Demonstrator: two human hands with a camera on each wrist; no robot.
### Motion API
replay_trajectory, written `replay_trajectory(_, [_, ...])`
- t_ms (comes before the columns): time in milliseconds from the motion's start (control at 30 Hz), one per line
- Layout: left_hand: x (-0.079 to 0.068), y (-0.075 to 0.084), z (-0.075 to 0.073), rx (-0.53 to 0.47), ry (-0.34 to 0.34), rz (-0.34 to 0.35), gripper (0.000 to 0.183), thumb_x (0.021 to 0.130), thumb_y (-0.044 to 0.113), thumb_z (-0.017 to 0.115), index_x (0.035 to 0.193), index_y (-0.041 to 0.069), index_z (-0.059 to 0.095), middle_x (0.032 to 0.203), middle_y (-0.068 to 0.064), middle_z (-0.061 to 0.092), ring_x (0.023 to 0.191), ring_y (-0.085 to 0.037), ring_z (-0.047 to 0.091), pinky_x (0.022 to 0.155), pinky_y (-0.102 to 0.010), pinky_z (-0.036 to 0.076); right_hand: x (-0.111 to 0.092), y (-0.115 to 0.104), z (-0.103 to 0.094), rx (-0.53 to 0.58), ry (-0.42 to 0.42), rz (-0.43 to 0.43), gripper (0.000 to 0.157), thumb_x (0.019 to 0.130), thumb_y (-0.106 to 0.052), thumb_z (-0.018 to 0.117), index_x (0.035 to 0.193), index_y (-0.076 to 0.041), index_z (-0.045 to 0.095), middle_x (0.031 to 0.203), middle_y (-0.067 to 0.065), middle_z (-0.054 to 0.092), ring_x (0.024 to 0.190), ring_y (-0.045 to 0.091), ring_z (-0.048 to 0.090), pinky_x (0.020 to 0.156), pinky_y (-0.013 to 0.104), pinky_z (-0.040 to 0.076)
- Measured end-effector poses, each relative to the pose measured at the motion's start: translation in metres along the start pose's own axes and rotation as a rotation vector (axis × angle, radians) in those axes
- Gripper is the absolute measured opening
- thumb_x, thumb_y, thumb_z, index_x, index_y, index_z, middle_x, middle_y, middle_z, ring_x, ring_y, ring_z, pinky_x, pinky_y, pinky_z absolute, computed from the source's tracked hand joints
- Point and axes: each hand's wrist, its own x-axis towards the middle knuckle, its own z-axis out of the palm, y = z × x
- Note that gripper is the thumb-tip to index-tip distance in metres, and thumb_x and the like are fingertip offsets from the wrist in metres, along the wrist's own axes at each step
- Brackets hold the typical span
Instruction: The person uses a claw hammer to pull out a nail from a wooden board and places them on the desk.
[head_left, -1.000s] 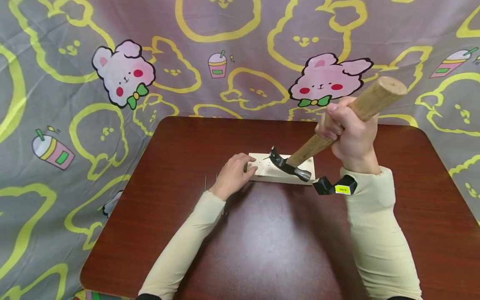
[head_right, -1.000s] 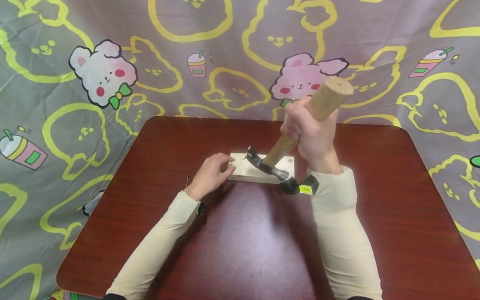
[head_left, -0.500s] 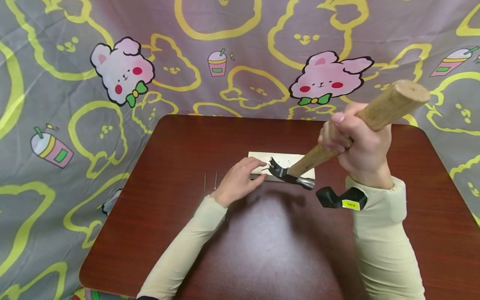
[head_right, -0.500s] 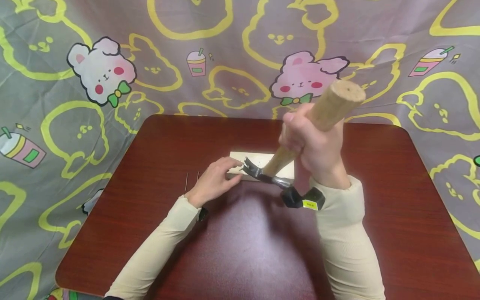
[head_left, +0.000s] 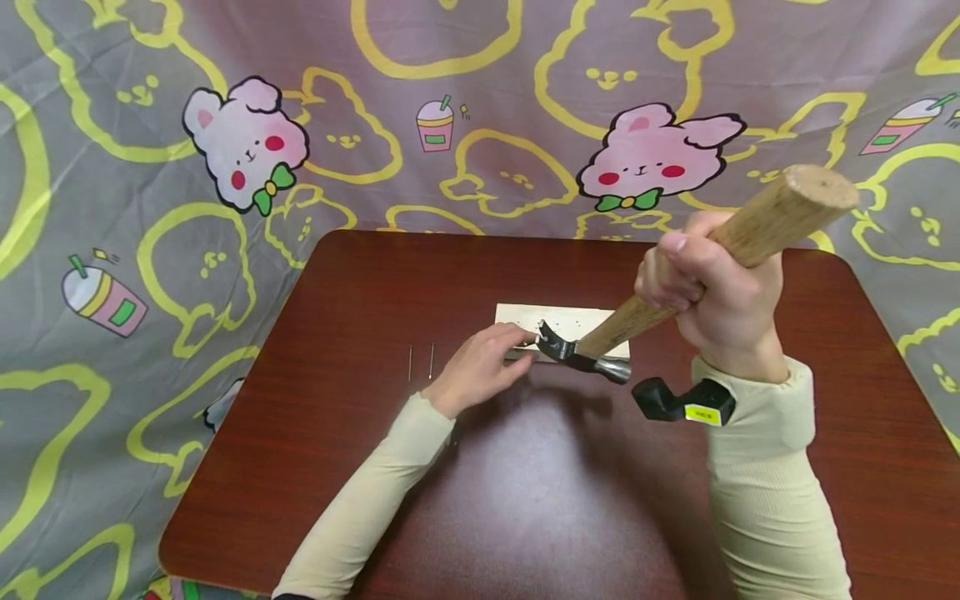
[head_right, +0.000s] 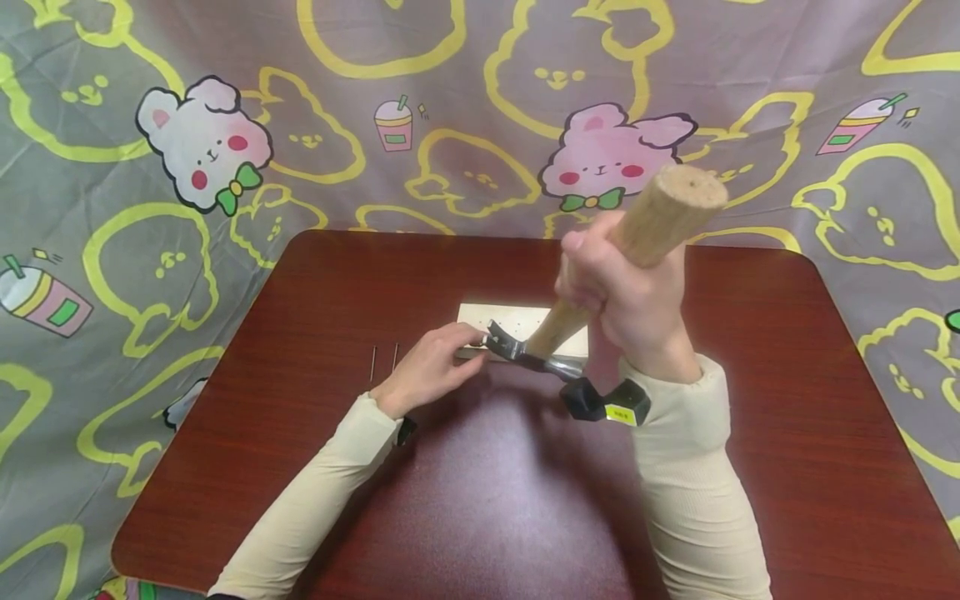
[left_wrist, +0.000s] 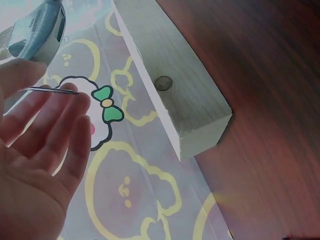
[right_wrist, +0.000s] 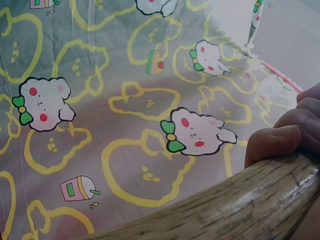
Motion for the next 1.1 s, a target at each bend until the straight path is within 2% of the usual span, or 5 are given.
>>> replay_trajectory(500, [0.0013,-0.0003,0.0022,0.023,-0.003,0.012,0.015,0.091,0.012,0.065,0.105,0.010,0.070,0.105,-0.001,0.072,0.099,-0.013,0.067,0.089,-0.027,0.053,-0.0003,-0.0005,-0.0002,-0.006,-0.032,0.019,0.031,0.084,0.018,0.038,0.055,0.005,0.040,0.045,0.004,0.025,0.037,0.015,0.026,0.035,0.030,0.019])
replay_trajectory(867, [0.0018,-0.0007,0.0029,0.030,0.015,0.016,0.010,0.091,0.012,0.065,0.100,0.010,0.070,0.096,0.000,0.074,0.088,-0.013,0.067,0.082,-0.029,0.054,-0.0005,0.0025,-0.0001,-0.005,-0.014,0.027,0.030,0.084,0.019,0.038,0.057,0.005,0.042,0.045,0.004,0.024,0.037,0.016,0.025,0.036,0.031,0.018])
replay_trajectory(1100, [0.0026,-0.0008,0.0012,0.015,0.037,0.029,0.007,0.090,0.012,0.067,0.096,0.010,0.069,0.096,0.000,0.073,0.090,-0.013,0.067,0.084,-0.028,0.053,-0.0012,0.0034,0.0009,-0.022,-0.004,0.030,0.030,0.084,0.018,0.040,0.057,0.005,0.042,0.045,0.004,0.024,0.037,0.016,0.025,0.035,0.031,0.019])
